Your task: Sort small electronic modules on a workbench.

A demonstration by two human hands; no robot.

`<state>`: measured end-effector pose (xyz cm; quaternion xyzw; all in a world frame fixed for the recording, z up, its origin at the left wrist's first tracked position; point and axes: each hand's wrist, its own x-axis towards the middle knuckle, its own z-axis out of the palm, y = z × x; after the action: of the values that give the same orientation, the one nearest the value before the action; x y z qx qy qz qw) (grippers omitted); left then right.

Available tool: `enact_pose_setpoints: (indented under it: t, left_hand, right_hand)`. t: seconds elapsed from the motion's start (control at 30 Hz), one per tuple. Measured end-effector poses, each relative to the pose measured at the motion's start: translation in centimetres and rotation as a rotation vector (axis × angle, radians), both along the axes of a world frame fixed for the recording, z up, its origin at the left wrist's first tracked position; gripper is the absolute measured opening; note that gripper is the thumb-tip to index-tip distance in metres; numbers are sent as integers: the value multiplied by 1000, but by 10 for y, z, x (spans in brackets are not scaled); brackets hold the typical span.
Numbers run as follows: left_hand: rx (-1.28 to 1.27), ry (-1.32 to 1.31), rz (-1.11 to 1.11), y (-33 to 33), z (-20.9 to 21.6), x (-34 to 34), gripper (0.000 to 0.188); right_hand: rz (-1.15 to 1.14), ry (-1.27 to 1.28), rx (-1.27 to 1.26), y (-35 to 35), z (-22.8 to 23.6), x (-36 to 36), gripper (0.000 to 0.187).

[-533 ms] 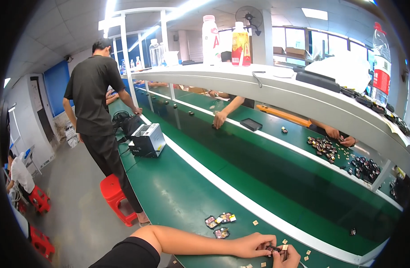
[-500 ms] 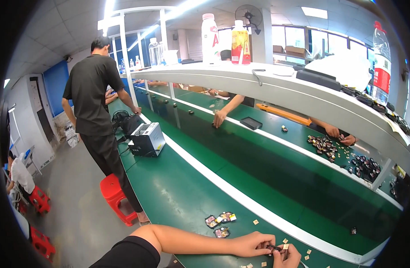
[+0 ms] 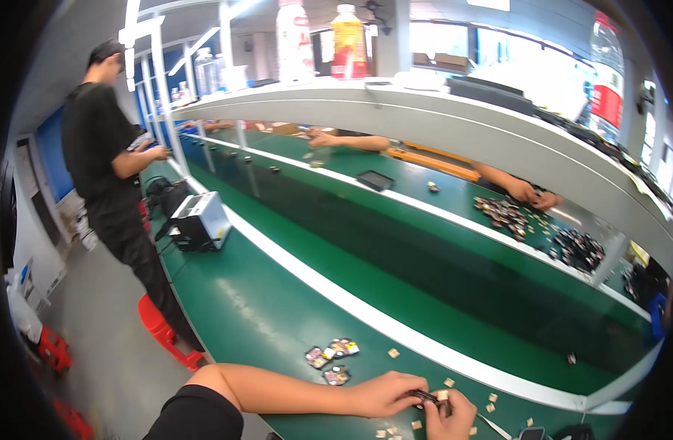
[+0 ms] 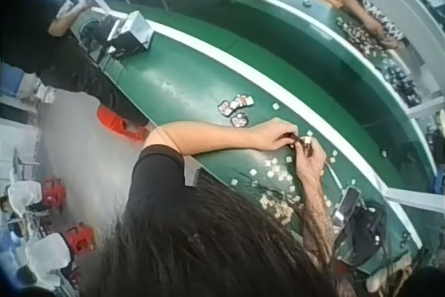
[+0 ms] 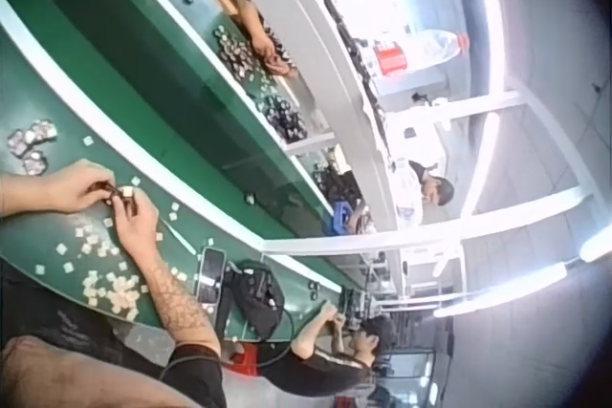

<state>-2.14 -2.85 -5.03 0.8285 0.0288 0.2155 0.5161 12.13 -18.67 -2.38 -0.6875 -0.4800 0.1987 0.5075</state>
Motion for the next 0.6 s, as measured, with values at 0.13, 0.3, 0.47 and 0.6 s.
enact_pose_setpoints:
  t: [0.13, 0.3, 0.47, 0.6]
  left_hand:
    - [13, 75, 15, -5, 5, 1, 18]
    - [33, -12, 143, 3, 8, 1, 23]
    - [154, 169, 277, 21, 29, 25, 26]
    - [310, 183, 316, 62, 24, 82, 19]
  right_hand:
    - [-3, 260, 107, -4, -52, 22, 11]
    - [-99, 34, 124, 2, -28, 8, 33]
    - [-48, -203, 88, -3, -22, 17, 20]
    - [39, -261, 96, -8, -13, 14, 12]
